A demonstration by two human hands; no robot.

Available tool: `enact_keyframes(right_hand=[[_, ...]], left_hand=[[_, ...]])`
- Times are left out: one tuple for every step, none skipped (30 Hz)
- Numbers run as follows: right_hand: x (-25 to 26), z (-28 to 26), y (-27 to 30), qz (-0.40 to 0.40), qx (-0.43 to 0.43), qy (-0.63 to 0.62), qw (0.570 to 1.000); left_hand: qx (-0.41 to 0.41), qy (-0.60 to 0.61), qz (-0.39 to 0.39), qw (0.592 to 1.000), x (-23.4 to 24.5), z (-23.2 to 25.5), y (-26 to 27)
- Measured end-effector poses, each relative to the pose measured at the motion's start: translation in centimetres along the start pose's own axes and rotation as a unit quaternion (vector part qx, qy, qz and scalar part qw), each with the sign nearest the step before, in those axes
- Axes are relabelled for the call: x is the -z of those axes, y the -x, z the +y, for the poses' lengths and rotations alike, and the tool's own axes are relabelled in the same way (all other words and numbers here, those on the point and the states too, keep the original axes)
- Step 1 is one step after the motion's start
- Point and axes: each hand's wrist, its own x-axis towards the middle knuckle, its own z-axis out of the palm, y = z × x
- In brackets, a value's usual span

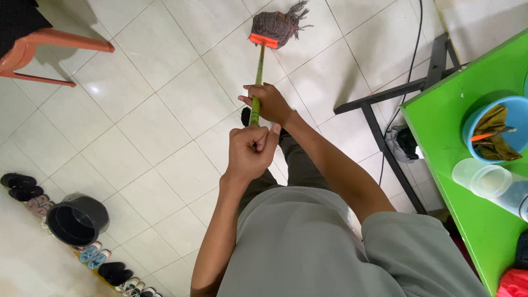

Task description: The person mopping the floor by hand using a mop.

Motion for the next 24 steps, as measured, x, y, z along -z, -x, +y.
enact_keyframes(right_hand=[[0.1, 0.2, 0.3, -0.003, -0.001, 0.001, 1.000], [0.3, 0.5, 0.5, 0.015, 0.057, 0.043, 0.997], [0.5, 0.6, 0.6, 0.032, 0.117, 0.084, 0.989], [0.6, 0.7, 0.6, 0.029, 0.118, 0.085, 0.989], [0.6, 0.7, 0.6, 0.040, 0.113, 0.089, 0.989], [0.7, 0.6, 0.5, 0.052, 0.108, 0.093, 0.988], [0.9, 0.5, 0.4, 0.048, 0.109, 0.092, 0.989], [1.1, 0.5, 0.1, 0.033, 0.098, 0.114, 0.988], [1.4, 0.4, 0.1, 0.018, 0.087, 0.137, 0.987], [1.5, 0.2, -0.1, 0.014, 0.087, 0.137, 0.987], [1.5, 0.0, -0.4, 0.035, 0.102, 0.140, 0.984], [1.7, -0.2, -0.6, 0.055, 0.118, 0.143, 0.981], [1.7, -0.3, -1.0, 0.052, 0.119, 0.142, 0.981], [1.9, -0.2, -1.5, 0.048, 0.118, 0.144, 0.981], [1.7, -0.4, -1.9, 0.044, 0.115, 0.144, 0.982], [1.5, -0.5, -2.3, 0.041, 0.115, 0.142, 0.982], [1.5, -0.4, -2.7, 0.044, 0.118, 0.147, 0.981], [1.4, -0.3, -3.1, 0.046, 0.121, 0.151, 0.980], [1.3, -0.2, -3.6, 0.043, 0.121, 0.151, 0.980], [1.1, -0.1, -4.1, 0.038, 0.119, 0.157, 0.980], [0.9, 0.0, -4.5, 0.031, 0.116, 0.162, 0.979], [0.8, 0.1, -4.9, 0.027, 0.116, 0.159, 0.980], [0.9, 0.3, -5.4, 0.012, 0.106, 0.152, 0.983], [0.9, 0.5, -5.9, -0.002, 0.096, 0.145, 0.985]], left_hand=[[-0.015, -0.004, -0.009, 1.000, -0.1, -0.2, 0.2], [-0.029, -0.009, -0.018, 0.999, -0.2, -0.4, 0.3], [-0.027, -0.008, -0.015, 0.999, -0.3, -0.5, 0.4], [-0.039, -0.003, -0.014, 0.999, -0.3, -0.6, 0.4], [-0.050, 0.001, -0.013, 0.999, -0.3, -0.6, 0.4], [-0.047, 0.001, -0.009, 0.999, -0.4, -0.6, 0.4], [-0.066, 0.016, -0.015, 0.998, -0.4, -0.6, 0.2], [-0.084, 0.031, -0.022, 0.996, -0.3, -0.7, -0.1], [-0.081, 0.032, -0.019, 0.996, -0.3, -0.8, -0.3], [-0.083, 0.041, -0.028, 0.995, -0.3, -0.9, -0.5], [-0.085, 0.049, -0.036, 0.995, -0.2, -1.0, -0.7], [-0.083, 0.050, -0.034, 0.995, 0.0, -1.1, -1.0], [-0.090, 0.051, -0.030, 0.994, 0.2, -1.2, -1.2], [-0.098, 0.052, -0.026, 0.993, 0.4, -1.3, -1.4], [-0.094, 0.051, -0.024, 0.994, 0.8, -1.4, -1.6], [-0.090, 0.050, -0.020, 0.994, 1.2, -1.5, -1.9], [-0.088, 0.050, -0.016, 0.995, 1.4, -1.7, -2.2], [-0.086, 0.050, -0.015, 0.995, 1.6, -1.9, -2.4], [-0.095, 0.051, -0.007, 0.994, 2.0, -2.0, -2.7], [-0.104, 0.051, 0.000, 0.993, 2.4, -2.2, -3.0], [-0.100, 0.051, 0.003, 0.994, 2.6, -2.4, -3.3], [-0.097, 0.054, 0.001, 0.994, 2.8, -2.7, -3.7], [-0.095, 0.057, -0.002, 0.994, 3.1, -2.9, -4.0], [-0.092, 0.056, 0.001, 0.994, 3.4, -3.0, -4.2]])
